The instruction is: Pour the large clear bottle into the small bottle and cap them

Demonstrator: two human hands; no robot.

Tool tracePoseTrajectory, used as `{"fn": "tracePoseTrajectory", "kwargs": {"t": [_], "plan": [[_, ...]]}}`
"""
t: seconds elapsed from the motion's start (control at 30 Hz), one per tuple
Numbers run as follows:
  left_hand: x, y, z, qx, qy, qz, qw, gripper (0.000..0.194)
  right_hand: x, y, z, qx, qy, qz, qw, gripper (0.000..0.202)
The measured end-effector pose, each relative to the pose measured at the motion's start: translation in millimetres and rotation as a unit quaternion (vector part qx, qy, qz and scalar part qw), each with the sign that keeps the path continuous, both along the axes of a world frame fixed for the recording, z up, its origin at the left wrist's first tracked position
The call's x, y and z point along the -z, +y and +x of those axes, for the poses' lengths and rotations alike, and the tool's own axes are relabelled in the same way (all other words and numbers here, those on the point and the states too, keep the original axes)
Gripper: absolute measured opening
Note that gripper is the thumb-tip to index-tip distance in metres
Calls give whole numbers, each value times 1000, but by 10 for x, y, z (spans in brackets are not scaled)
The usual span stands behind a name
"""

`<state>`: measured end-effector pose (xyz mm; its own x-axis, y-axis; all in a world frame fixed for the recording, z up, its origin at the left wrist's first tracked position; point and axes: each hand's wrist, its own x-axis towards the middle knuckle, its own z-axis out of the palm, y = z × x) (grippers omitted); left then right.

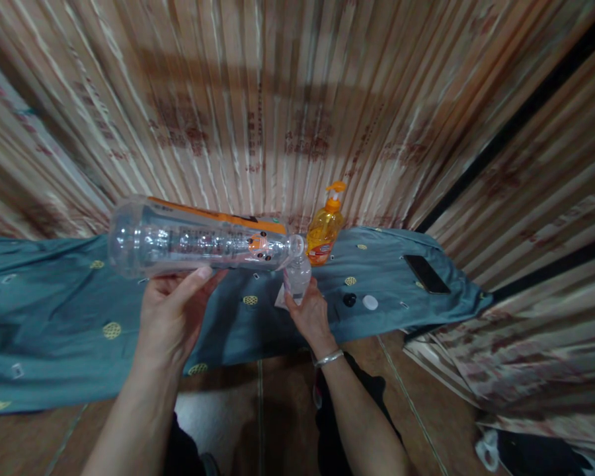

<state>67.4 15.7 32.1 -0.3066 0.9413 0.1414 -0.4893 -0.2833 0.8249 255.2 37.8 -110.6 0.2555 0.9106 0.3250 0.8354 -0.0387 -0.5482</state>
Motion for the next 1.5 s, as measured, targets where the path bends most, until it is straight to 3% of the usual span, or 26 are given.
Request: {"fn": "tracePoseTrajectory", "kwargs": {"t": [0.37,0.9,1.5], "plan": [[-1,-19,1,-1,-6,-9,1000,44,32,4,2,-4,-5,14,1000,51],[22,-2,-7,5,-3,-9,1000,31,19,-4,-10,-2,7,6,1000,51],[-11,-26,13,4,3,-14,1000,32,26,0,-3,-4,1,9,1000,52]]}}
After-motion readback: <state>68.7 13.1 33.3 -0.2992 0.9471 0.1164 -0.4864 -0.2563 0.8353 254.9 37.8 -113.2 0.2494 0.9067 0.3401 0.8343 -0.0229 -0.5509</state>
